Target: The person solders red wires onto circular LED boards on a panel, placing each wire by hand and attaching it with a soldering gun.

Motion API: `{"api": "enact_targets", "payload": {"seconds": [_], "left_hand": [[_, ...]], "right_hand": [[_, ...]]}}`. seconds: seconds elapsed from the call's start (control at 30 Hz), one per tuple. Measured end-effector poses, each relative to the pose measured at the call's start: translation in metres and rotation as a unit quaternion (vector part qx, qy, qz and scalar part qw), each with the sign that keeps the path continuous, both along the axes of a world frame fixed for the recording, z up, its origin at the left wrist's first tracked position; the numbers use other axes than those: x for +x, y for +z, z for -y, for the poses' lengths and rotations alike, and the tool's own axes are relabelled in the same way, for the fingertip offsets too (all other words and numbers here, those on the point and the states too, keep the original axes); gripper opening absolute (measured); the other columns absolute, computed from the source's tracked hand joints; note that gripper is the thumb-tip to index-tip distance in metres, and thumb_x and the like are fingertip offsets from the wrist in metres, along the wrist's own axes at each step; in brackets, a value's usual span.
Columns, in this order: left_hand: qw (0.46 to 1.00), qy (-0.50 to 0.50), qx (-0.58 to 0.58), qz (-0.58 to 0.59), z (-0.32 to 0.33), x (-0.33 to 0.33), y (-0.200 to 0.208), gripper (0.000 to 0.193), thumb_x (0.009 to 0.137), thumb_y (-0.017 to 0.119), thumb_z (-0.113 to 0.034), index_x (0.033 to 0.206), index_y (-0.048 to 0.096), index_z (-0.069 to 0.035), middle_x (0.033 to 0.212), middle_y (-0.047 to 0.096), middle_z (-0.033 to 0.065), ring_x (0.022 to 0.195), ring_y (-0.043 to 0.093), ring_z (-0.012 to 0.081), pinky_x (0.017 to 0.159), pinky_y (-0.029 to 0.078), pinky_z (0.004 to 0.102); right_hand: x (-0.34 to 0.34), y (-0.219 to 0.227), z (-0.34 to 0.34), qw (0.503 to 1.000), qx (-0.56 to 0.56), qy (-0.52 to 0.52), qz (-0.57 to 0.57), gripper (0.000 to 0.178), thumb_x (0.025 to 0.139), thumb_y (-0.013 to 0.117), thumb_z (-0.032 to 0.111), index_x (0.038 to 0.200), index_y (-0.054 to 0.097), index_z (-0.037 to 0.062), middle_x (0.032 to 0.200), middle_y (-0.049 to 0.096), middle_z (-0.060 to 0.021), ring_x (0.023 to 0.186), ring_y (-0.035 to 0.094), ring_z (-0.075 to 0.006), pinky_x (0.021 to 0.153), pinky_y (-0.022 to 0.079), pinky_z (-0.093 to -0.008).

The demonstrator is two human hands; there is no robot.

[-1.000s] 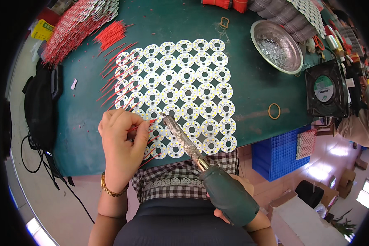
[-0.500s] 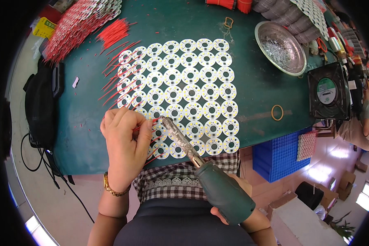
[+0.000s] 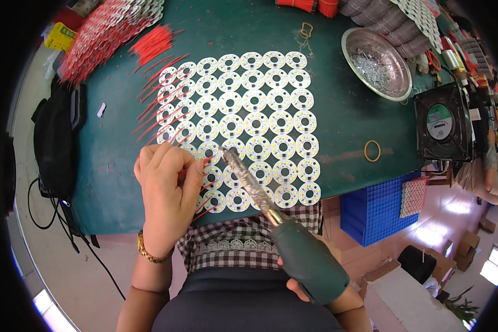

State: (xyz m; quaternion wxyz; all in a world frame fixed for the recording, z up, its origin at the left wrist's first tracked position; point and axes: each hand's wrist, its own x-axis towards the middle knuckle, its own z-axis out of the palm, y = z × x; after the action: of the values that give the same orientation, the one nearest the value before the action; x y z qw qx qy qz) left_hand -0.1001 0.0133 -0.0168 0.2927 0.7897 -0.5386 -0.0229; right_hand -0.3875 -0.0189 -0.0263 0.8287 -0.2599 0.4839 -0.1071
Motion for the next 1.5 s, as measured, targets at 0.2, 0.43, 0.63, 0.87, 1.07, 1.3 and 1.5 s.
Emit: {"api": "enact_targets", "payload": {"seconds": [0.2, 0.43, 0.63, 0.87, 1.07, 1.3, 1.5], "left_hand": [[1.000, 0.001, -0.005, 0.006, -0.002, 0.001, 0.000, 0.015, 0.080, 0.071, -0.012, 0.078, 0.057, -0.010, 0.076, 0.052, 0.0037, 0.082, 0.048, 0.0265, 0.086, 0.032, 0.0445], [0.995, 0.087, 0.049, 0.005, -0.019, 0.014, 0.037, 0.011, 0.086, 0.067, -0.010, 0.082, 0.057, -0.006, 0.075, 0.053, 0.0066, 0.075, 0.050, 0.0263, 0.079, 0.039, 0.0393], [0.983, 0.018, -0.046, -0.177, -0.001, 0.006, 0.028, 0.010, 0.093, 0.058, -0.008, 0.087, 0.054, 0.000, 0.076, 0.057, 0.0157, 0.065, 0.057, 0.0341, 0.059, 0.045, 0.0393], [0.996, 0.025, 0.048, -0.071, 0.004, 0.010, 0.013, 0.011, 0.089, 0.061, -0.012, 0.083, 0.056, -0.004, 0.074, 0.059, 0.0123, 0.067, 0.059, 0.0326, 0.058, 0.045, 0.0417], [0.995, 0.023, 0.051, -0.087, 0.004, 0.009, 0.012, 0.011, 0.089, 0.061, -0.012, 0.082, 0.056, -0.005, 0.073, 0.059, 0.0111, 0.067, 0.059, 0.0312, 0.057, 0.045, 0.0408], [0.997, 0.022, 0.040, -0.057, 0.004, 0.008, 0.009, 0.011, 0.088, 0.062, -0.012, 0.082, 0.055, -0.006, 0.072, 0.058, 0.0101, 0.063, 0.058, 0.0300, 0.054, 0.044, 0.0400], [0.999, 0.016, 0.032, -0.013, 0.007, 0.006, 0.008, 0.015, 0.088, 0.063, -0.013, 0.080, 0.053, -0.006, 0.072, 0.058, 0.0099, 0.059, 0.058, 0.0292, 0.051, 0.043, 0.0390]], "right_hand": [[0.033, 0.024, 0.010, 0.941, -0.327, 0.070, 0.057, 0.075, 0.078, 0.068, 0.064, 0.121, 0.049, 0.0047, 0.081, 0.059, -0.0102, 0.071, 0.060, -0.0186, 0.063, 0.049, -0.0306], [0.034, 0.029, 0.009, 0.952, -0.273, -0.028, 0.139, 0.078, 0.081, 0.066, 0.063, 0.129, 0.036, 0.0091, 0.083, 0.061, -0.0141, 0.067, 0.065, -0.0246, 0.074, 0.052, -0.0412], [0.041, 0.030, 0.009, 0.891, -0.435, 0.066, 0.112, 0.083, 0.082, 0.057, 0.072, 0.126, 0.036, 0.0052, 0.078, 0.062, -0.0122, 0.064, 0.063, -0.0212, 0.077, 0.052, -0.0413], [0.040, 0.015, 0.008, 0.950, -0.276, 0.125, 0.079, 0.089, 0.075, 0.060, 0.077, 0.124, 0.042, 0.0055, 0.084, 0.059, -0.0118, 0.069, 0.060, -0.0183, 0.065, 0.050, -0.0325], [0.040, 0.001, 0.008, 0.931, -0.317, 0.157, 0.096, 0.073, 0.084, 0.060, 0.066, 0.127, 0.044, 0.0094, 0.088, 0.058, -0.0136, 0.072, 0.059, -0.0174, 0.058, 0.047, -0.0274], [0.036, -0.007, 0.001, 0.922, -0.338, 0.128, 0.140, 0.066, 0.087, 0.062, 0.058, 0.122, 0.047, 0.0044, 0.090, 0.059, -0.0148, 0.069, 0.059, -0.0167, 0.055, 0.046, -0.0259], [0.038, -0.003, 0.000, 0.936, -0.310, 0.119, 0.119, 0.061, 0.086, 0.065, 0.056, 0.112, 0.047, 0.0049, 0.093, 0.058, -0.0152, 0.070, 0.059, -0.0154, 0.056, 0.047, -0.0262]]}}
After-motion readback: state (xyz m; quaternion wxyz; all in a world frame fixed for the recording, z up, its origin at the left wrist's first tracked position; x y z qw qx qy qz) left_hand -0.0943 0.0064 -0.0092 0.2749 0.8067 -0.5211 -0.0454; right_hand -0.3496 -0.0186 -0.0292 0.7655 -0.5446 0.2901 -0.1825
